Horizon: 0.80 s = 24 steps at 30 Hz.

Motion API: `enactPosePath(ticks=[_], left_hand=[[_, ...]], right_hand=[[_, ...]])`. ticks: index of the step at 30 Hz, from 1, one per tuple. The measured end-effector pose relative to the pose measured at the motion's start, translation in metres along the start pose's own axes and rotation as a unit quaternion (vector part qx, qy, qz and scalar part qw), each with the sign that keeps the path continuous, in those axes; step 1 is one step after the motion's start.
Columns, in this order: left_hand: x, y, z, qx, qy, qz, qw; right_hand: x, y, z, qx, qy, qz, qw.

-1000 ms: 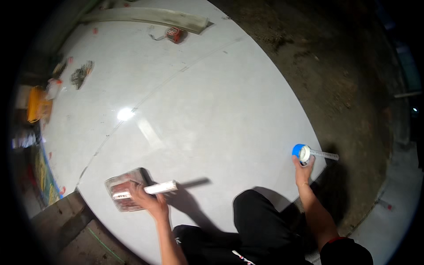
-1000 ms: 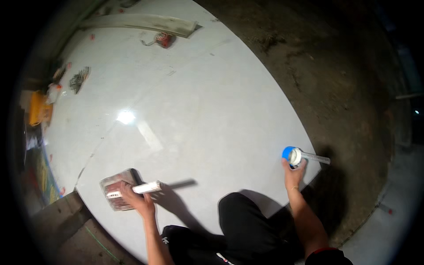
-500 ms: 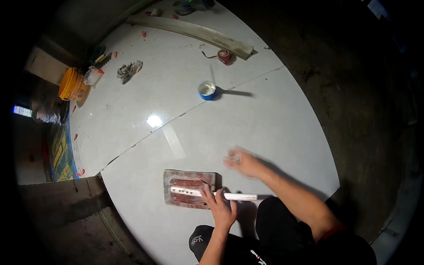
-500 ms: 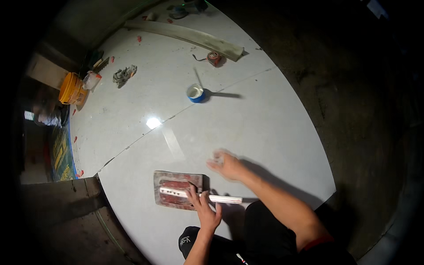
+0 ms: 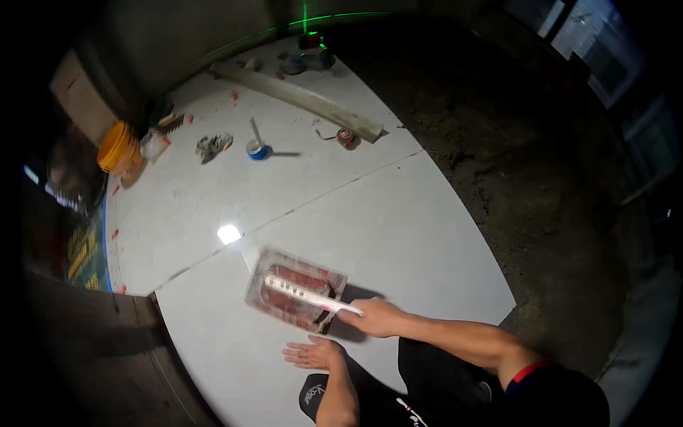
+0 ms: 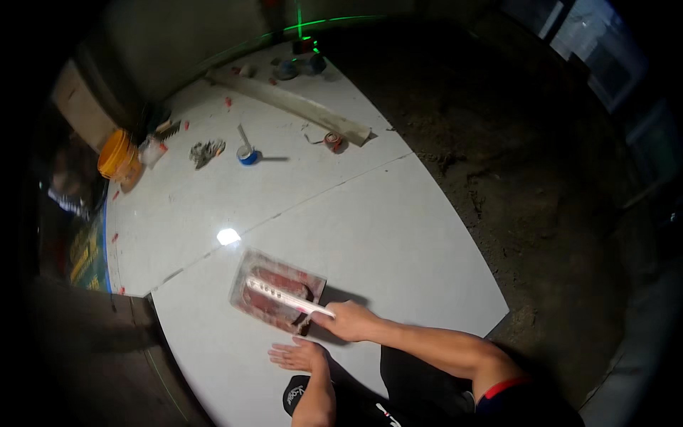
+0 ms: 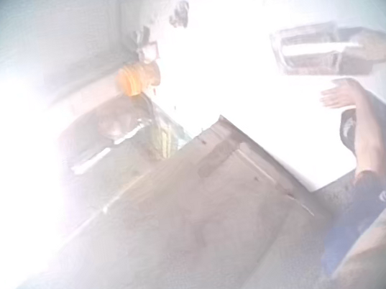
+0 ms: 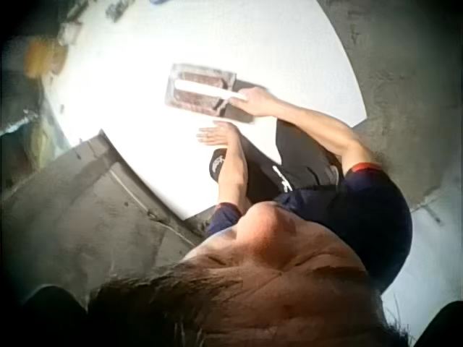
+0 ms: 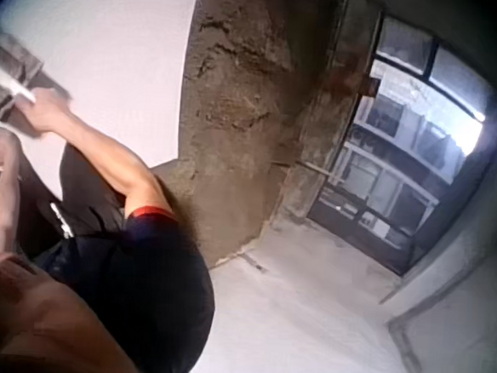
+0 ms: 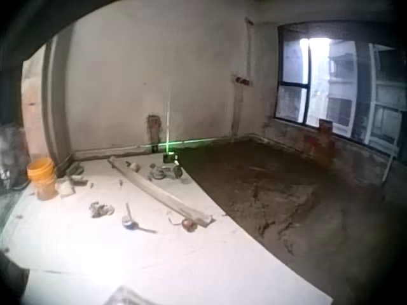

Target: The person moves a large tile from a staging area to a prepared floor section with a second person, aligns it with existing tiles and a laser level, and then uses a wooden block and a hammer to tap the tile into place, checking the alignment with tape and a small level.

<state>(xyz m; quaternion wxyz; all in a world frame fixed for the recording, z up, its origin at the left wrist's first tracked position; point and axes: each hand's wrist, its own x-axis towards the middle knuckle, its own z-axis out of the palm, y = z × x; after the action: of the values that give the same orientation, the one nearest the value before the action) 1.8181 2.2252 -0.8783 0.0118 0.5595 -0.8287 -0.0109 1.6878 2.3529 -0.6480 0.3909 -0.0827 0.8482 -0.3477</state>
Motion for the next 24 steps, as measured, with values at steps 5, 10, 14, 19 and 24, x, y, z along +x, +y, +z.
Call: enactPosePath(ticks=[5,10,14,19,24], left_hand=[[0.011,0.004,-0.026,-0.029,-0.056,-0.012,0.998],[0.01,0.002,-0.026,-0.058,-0.062,0.009,0.996],[0.009,0.001,-0.019,-0.098,-0.034,0.034,0.994],[0.015,-0.012,-0.019,-0.079,-0.029,0.023,0.996],[0.01,-0.004,-0.026,-0.074,-0.066,0.04,0.994]], right_hand=[[-0.107,0.032,-0.031,0.101,0.209,-0.161,0.959],[-0.043,0.173,0.057,0.107,0.316,-0.027,0.942],[0.026,0.097,-0.005,0.243,0.091,0.146,0.955],[-0.08,0.053,-0.054,0.277,0.131,0.037,0.951],[-0.092,0.17,0.039,0.146,0.38,-0.049,0.912]])
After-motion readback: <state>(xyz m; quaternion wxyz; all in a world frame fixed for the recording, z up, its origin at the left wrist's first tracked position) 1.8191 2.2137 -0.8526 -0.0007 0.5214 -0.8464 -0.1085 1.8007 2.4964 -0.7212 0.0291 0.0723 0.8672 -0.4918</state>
